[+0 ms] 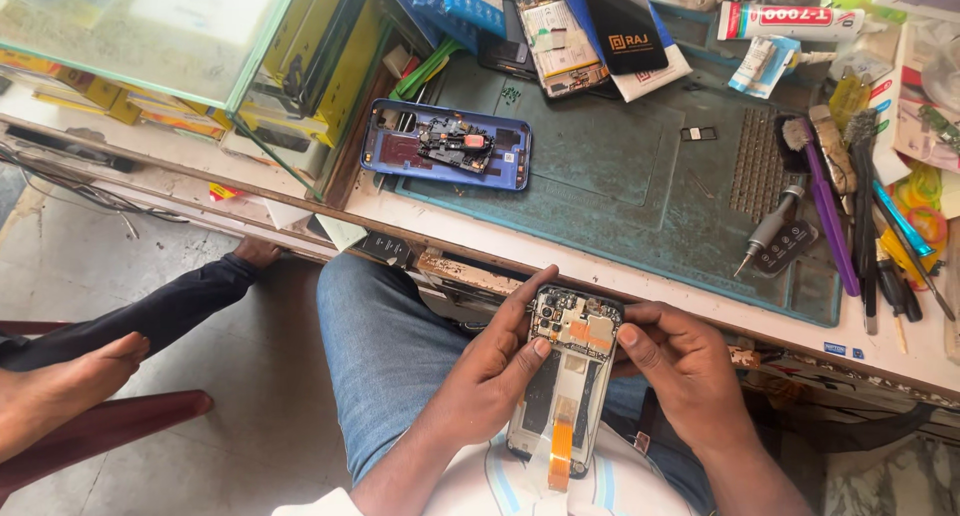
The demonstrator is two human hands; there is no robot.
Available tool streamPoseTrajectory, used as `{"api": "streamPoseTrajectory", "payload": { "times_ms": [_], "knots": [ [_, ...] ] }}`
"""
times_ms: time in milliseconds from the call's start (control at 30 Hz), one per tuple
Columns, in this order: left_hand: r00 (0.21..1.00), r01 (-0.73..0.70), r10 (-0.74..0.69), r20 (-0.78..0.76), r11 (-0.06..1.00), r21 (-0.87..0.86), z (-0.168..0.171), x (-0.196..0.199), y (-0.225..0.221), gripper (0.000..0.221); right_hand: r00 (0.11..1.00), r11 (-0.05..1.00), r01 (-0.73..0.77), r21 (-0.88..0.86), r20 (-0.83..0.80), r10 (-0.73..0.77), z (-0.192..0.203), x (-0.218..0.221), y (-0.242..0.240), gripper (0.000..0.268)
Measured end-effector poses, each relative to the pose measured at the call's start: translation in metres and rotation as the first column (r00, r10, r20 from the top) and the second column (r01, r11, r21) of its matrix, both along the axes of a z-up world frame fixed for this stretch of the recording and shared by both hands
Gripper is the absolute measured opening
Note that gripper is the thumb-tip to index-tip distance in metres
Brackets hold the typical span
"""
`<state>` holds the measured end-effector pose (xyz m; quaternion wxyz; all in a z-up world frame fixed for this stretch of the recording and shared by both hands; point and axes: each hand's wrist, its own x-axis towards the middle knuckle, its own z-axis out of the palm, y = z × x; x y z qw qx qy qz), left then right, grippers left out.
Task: The person disassembles a smartphone, removes the screen assembly, and uses a metal tool to pry and separate the display from the frame. They then apply liquid from a spray bottle to the screen and wipe it with a cloth.
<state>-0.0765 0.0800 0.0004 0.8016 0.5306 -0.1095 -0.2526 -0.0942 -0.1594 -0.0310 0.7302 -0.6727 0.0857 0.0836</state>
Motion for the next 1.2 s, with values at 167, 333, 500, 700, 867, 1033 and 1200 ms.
{"api": "streamPoseTrajectory", "payload": {
  "times_ms": [167,333,500,700,867,1033,1200],
  "knots": [
    [0.999,-0.025,0.027,-0.018,0.995,0.095,0.001,-0.002,0.000,0.065,0.980,0.998,0.054,0.012,0.189,-0.055,0.009,-0.002,0.010,0.031],
    [0.991,-0.094,0.094,0.096,0.996,0.002,-0.004,0.002,-0.002,0.064,0.979,0.983,0.116,-0.144,0.181,-0.089,0.019,-0.001,0.017,0.026],
    [0.996,-0.090,0.090,0.028,0.996,-0.003,0.000,0.000,-0.003,0.063,0.975,0.972,0.151,-0.179,0.188,-0.117,0.030,-0.001,0.025,0.024],
    [0.998,-0.058,0.058,0.008,0.998,0.027,-0.008,-0.002,-0.002,0.061,0.971,0.986,0.112,-0.125,0.225,-0.082,0.024,-0.006,0.020,0.024],
    [0.999,-0.034,0.034,0.011,0.999,0.024,-0.001,-0.001,0.001,0.061,0.980,0.980,0.129,-0.150,0.170,-0.103,0.025,-0.006,0.021,0.026],
    [0.997,-0.046,0.044,0.059,0.998,0.035,0.001,-0.003,0.000,0.060,0.984,0.977,0.134,-0.165,0.137,-0.112,0.030,-0.007,0.024,0.025],
    [0.999,-0.047,0.046,-0.014,0.998,-0.041,-0.001,0.000,-0.002,0.056,0.983,0.977,0.123,-0.175,0.158,-0.096,0.031,-0.004,0.026,0.024]
  ]
}}
